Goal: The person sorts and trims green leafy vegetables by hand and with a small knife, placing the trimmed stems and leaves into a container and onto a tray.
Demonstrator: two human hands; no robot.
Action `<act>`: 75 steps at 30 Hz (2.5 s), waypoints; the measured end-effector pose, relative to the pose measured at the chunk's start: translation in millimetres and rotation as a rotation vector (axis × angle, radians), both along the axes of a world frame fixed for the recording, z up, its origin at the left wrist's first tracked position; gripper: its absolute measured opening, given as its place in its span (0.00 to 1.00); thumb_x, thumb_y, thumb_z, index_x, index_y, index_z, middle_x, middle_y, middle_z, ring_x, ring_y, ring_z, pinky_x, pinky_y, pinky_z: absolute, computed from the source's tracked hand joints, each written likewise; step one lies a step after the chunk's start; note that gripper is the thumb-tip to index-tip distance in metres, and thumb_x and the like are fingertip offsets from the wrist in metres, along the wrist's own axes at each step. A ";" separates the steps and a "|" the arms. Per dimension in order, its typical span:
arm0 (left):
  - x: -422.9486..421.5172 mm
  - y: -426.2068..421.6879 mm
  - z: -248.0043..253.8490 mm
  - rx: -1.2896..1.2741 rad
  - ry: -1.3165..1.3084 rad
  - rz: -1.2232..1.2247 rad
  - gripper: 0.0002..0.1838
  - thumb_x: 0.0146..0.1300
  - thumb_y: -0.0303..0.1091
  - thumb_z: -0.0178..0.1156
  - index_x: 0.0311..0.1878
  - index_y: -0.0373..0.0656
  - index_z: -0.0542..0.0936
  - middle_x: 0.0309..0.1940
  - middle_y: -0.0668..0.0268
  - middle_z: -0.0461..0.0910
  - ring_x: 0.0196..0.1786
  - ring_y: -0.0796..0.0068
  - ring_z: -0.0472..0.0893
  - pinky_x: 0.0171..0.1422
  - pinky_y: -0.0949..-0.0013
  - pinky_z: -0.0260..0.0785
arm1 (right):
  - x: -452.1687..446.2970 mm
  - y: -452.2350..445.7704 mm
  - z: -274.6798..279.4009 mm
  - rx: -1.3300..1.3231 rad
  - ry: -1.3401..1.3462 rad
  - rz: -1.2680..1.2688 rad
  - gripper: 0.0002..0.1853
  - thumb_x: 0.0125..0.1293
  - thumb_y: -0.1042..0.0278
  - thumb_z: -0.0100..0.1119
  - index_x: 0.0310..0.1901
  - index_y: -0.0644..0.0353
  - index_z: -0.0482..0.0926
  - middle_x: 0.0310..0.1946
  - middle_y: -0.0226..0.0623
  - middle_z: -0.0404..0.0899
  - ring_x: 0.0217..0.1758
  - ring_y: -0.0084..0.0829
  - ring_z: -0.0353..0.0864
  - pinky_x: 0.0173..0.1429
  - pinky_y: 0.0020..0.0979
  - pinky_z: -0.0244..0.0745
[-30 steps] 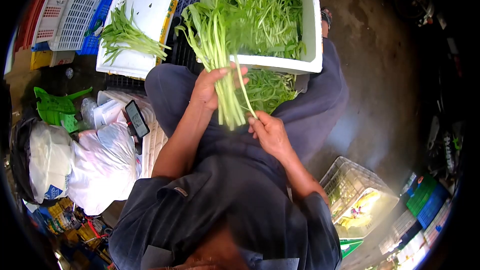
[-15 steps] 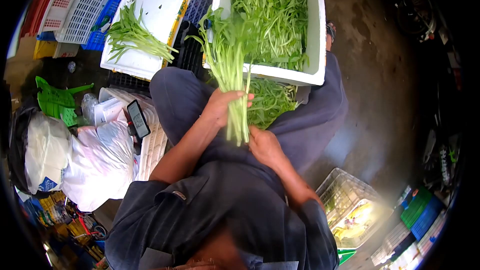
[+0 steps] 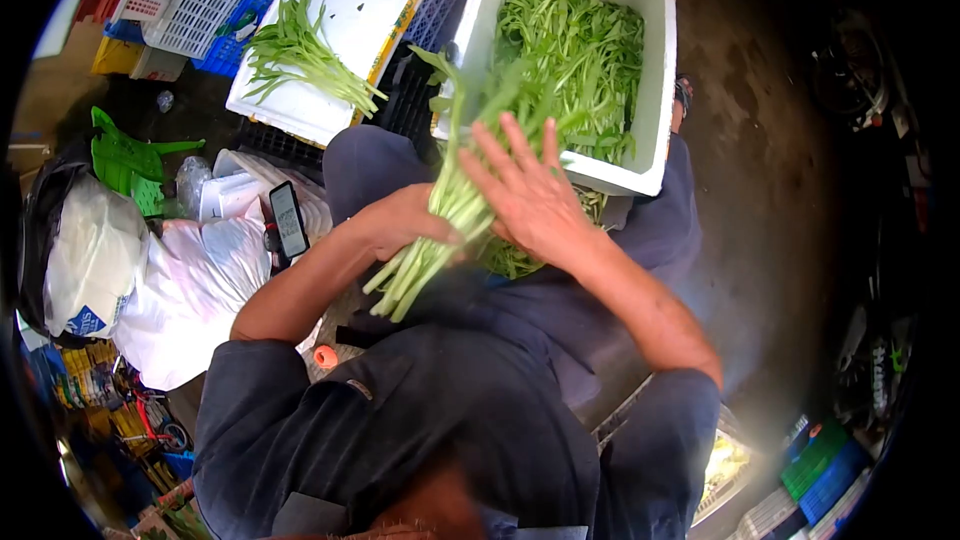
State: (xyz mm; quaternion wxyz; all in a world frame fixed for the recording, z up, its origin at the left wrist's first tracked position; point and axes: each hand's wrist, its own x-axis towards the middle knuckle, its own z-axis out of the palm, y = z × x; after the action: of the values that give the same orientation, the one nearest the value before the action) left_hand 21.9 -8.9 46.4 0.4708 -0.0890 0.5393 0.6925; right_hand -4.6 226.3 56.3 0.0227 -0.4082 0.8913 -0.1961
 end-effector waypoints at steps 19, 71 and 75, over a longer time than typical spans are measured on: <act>26.2 -90.7 15.6 0.173 0.191 0.137 0.38 0.78 0.61 0.46 0.74 0.36 0.67 0.67 0.46 0.76 0.64 0.48 0.81 0.66 0.43 0.74 | 31.3 -37.7 2.9 -0.346 -0.374 -0.232 0.27 0.48 0.77 0.72 0.54 0.60 0.79 0.44 0.46 0.84 0.49 0.52 0.83 0.58 0.42 0.78; -7.0 1.0 -37.5 0.195 0.235 0.860 0.17 0.66 0.27 0.67 0.55 0.36 0.75 0.36 0.64 0.80 0.34 0.73 0.82 0.40 0.67 0.79 | -134.4 -54.2 -48.4 -0.581 -1.065 -0.366 0.20 0.74 0.69 0.54 0.62 0.71 0.72 0.38 0.38 0.84 0.35 0.26 0.84 0.45 0.32 0.83; -19.0 21.3 -31.0 0.172 0.363 0.668 0.13 0.66 0.26 0.67 0.51 0.35 0.77 0.34 0.64 0.81 0.33 0.72 0.83 0.40 0.68 0.79 | -6.1 28.9 -53.9 -0.979 -1.202 -0.627 0.19 0.79 0.68 0.50 0.65 0.70 0.67 0.39 0.39 0.82 0.32 0.25 0.81 0.51 0.40 0.86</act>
State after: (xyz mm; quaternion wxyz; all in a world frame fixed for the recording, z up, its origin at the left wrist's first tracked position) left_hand 2.9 12.4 15.4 0.1220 -0.0957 0.4952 0.8548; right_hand -10.7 255.1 2.4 0.2589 0.0691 0.6137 -0.7427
